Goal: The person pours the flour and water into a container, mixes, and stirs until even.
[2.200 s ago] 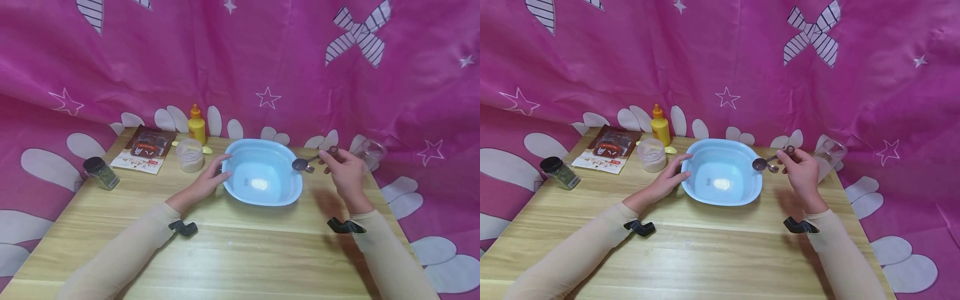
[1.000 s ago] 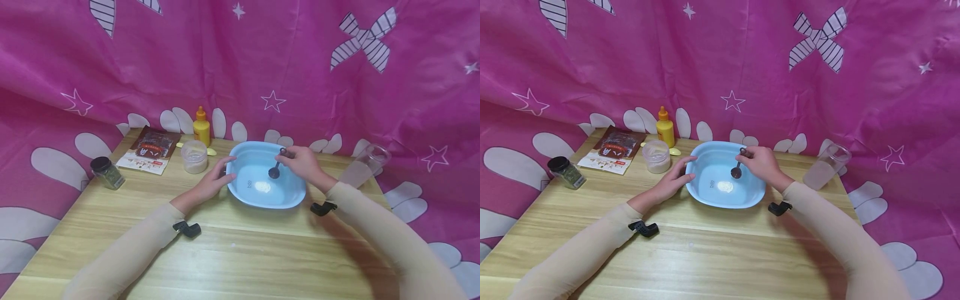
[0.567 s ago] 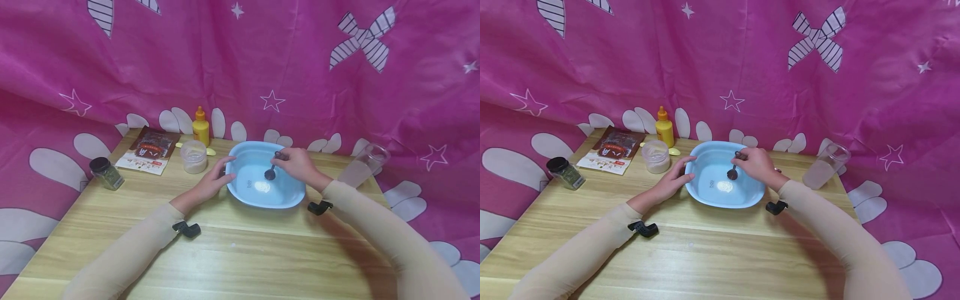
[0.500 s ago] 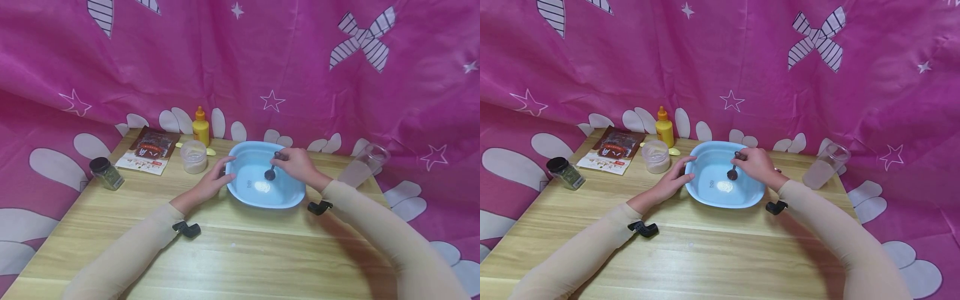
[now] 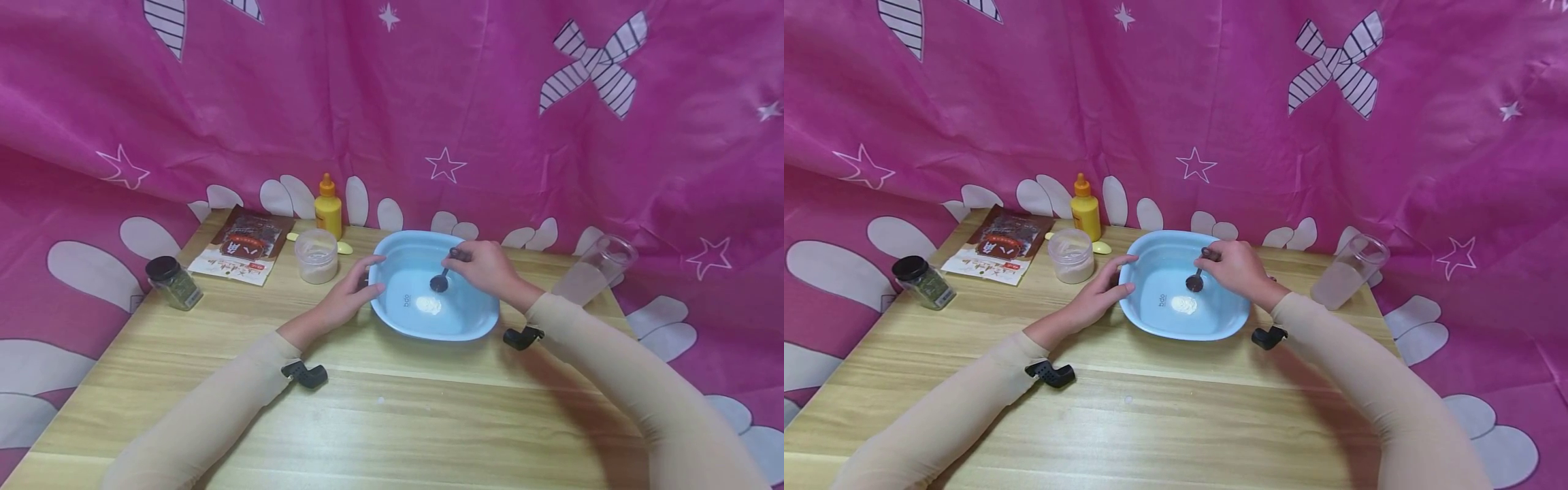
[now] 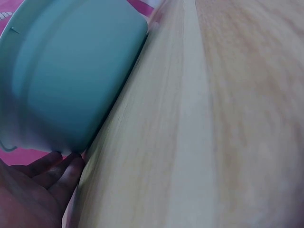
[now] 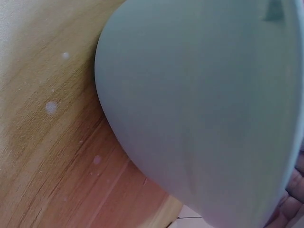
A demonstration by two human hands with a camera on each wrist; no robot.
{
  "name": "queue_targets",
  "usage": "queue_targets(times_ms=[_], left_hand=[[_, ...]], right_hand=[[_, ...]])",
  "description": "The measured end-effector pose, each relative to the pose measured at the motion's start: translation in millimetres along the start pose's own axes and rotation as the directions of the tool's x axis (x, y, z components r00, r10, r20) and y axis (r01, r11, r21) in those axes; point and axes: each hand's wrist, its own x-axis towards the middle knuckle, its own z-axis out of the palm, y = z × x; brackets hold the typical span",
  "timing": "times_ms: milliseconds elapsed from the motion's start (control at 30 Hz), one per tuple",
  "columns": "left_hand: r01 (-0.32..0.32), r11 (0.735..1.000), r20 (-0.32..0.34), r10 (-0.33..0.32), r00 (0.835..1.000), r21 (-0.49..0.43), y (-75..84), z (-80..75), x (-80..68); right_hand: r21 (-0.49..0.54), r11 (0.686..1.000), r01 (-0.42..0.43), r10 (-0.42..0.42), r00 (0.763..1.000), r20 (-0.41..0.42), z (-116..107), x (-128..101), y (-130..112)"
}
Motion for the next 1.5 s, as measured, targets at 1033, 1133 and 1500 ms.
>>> queue_targets(times_ms=[1033,1133,1500], left_hand=[[0.010,1.000,0.009,-0.010,1.000,0.005,0.0,-2.6,-0.7],[0.012,1.000,0.007,-0.012,1.000,0.002,-0.1,-2.6,-0.8],[-0.005,1.000,0.005,0.005,1.000,-0.006,-0.7,-0.9,0.2]], right_hand=[[0.079,0.971,0.224,-0.237,0.929,0.285,-13.8,-17.5,-13.4],[0.131,0.954,0.269,-0.298,0.900,0.318,-8.9,-14.9,-21.6],[0.026,0.967,0.254,-0.254,0.954,0.161,0.6,10.9,-16.5]])
